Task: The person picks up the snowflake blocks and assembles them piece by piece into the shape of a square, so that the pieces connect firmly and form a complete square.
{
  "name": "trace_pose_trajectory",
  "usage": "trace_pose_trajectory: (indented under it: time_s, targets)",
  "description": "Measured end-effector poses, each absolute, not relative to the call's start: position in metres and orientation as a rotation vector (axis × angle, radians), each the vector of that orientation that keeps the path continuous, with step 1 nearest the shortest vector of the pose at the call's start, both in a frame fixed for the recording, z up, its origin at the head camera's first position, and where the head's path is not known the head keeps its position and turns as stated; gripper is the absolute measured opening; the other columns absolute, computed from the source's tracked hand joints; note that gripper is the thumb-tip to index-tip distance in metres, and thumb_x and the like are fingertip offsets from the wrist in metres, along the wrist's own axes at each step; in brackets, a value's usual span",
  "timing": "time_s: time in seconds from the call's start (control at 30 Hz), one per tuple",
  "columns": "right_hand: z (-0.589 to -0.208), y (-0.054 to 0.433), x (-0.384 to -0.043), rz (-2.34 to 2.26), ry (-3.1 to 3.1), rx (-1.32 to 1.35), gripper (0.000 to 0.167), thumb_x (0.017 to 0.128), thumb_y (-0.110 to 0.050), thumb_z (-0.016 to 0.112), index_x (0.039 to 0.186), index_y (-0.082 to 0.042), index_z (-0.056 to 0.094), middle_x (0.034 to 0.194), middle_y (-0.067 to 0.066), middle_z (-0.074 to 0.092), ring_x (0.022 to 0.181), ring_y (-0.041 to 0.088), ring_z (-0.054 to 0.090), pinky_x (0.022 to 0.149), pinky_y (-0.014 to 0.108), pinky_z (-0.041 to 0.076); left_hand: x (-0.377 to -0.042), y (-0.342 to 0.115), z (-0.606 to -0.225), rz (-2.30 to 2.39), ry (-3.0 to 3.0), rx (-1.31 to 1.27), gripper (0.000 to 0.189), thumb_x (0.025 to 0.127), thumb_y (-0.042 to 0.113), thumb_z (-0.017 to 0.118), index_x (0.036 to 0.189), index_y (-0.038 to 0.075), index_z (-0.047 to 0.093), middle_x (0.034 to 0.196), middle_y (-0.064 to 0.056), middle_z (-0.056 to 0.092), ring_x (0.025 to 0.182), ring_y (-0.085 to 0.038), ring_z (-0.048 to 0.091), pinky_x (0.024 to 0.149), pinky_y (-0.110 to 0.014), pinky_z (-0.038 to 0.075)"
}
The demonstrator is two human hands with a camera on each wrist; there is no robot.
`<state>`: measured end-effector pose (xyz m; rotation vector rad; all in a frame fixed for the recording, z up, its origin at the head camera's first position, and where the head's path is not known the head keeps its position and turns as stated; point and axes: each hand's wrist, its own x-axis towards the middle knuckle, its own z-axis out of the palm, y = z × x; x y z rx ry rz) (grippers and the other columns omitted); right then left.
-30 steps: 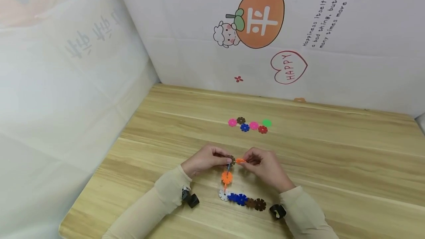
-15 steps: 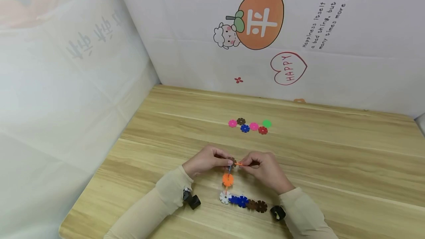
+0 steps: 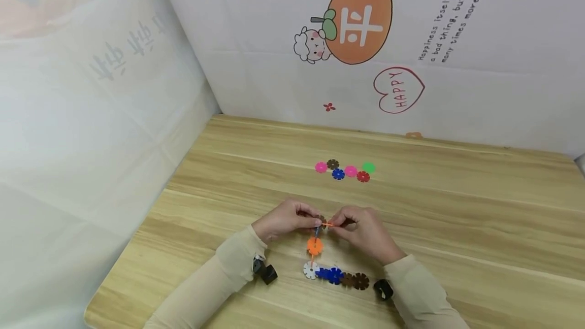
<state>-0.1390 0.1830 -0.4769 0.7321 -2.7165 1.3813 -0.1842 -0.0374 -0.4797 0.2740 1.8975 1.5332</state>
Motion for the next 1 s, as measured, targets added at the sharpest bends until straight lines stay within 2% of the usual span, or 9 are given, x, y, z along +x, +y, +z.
trace_pose_trajectory:
  time_s: [0.2, 0.33, 0.5, 0.7, 0.83, 1.0]
  targets:
    - [-0.476, 0.182, -0.138, 1.307, -2.757, 0.748, 0.020, 0.079, 0.002, 0.078, 0.085, -0.015, 0.069, 0.092, -0.006, 0.073, 0.085, 0.004, 0.067, 0.078, 0.025, 0.060, -0.185, -0.039, -0.480, 1.436, 1.942, 0.326, 0.026, 0.091, 0.027, 0.072, 0.109, 0.009, 0.072, 0.096, -0.001, 0.073, 0.084, -0.015, 0.067, 0.075, -0.027, 0.057]
    - [-0.475, 0.183, -0.139, 1.326, -2.780, 0.722, 0.020, 0.080, 0.003, 0.077, 0.086, -0.015, 0.069, 0.094, -0.006, 0.072, 0.088, 0.005, 0.067, 0.080, 0.026, 0.060, -0.186, -0.036, -0.478, 1.373, 1.948, 0.399, 0.033, 0.091, 0.037, 0.071, 0.116, 0.015, 0.071, 0.100, 0.002, 0.073, 0.087, -0.013, 0.067, 0.078, -0.028, 0.056]
    - [-0.475, 0.184, -0.139, 1.299, -2.784, 0.701, 0.021, 0.080, 0.002, 0.077, 0.086, -0.016, 0.069, 0.094, -0.009, 0.071, 0.090, 0.007, 0.068, 0.084, 0.029, 0.060, -0.187, -0.030, -0.476, 1.296, 1.969, 0.465, 0.035, 0.091, 0.041, 0.069, 0.119, 0.019, 0.071, 0.105, 0.006, 0.074, 0.091, -0.008, 0.066, 0.084, -0.025, 0.054]
    - [-0.473, 0.189, -0.142, 1.283, -2.771, 0.793, 0.027, 0.080, 0.003, 0.077, 0.089, -0.022, 0.069, 0.095, -0.009, 0.072, 0.086, 0.003, 0.066, 0.080, 0.028, 0.060, -0.188, -0.026, -0.475, 1.289, 1.980, 0.467, 0.030, 0.091, 0.038, 0.070, 0.114, 0.018, 0.074, 0.100, 0.005, 0.075, 0.087, -0.009, 0.066, 0.080, -0.025, 0.054]
    - [-0.470, 0.203, -0.149, 1.246, -2.855, 0.794, 0.024, 0.081, 0.002, 0.075, 0.100, -0.012, 0.070, 0.100, 0.001, 0.073, 0.090, 0.015, 0.068, 0.080, 0.032, 0.061, -0.188, -0.026, -0.475, 1.311, 1.958, 0.459, 0.028, 0.091, 0.036, 0.071, 0.111, 0.016, 0.075, 0.097, 0.001, 0.075, 0.084, -0.010, 0.066, 0.076, -0.025, 0.056]
    - [-0.468, 0.223, -0.170, 1.123, -3.024, 0.507, 0.027, 0.089, -0.005, 0.069, 0.113, 0.004, 0.066, 0.108, 0.020, 0.070, 0.099, 0.034, 0.068, 0.086, 0.046, 0.059, -0.186, -0.026, -0.475, 1.327, 1.941, 0.428, 0.026, 0.091, 0.033, 0.071, 0.108, 0.014, 0.074, 0.095, -0.002, 0.075, 0.082, -0.012, 0.068, 0.072, -0.026, 0.058]
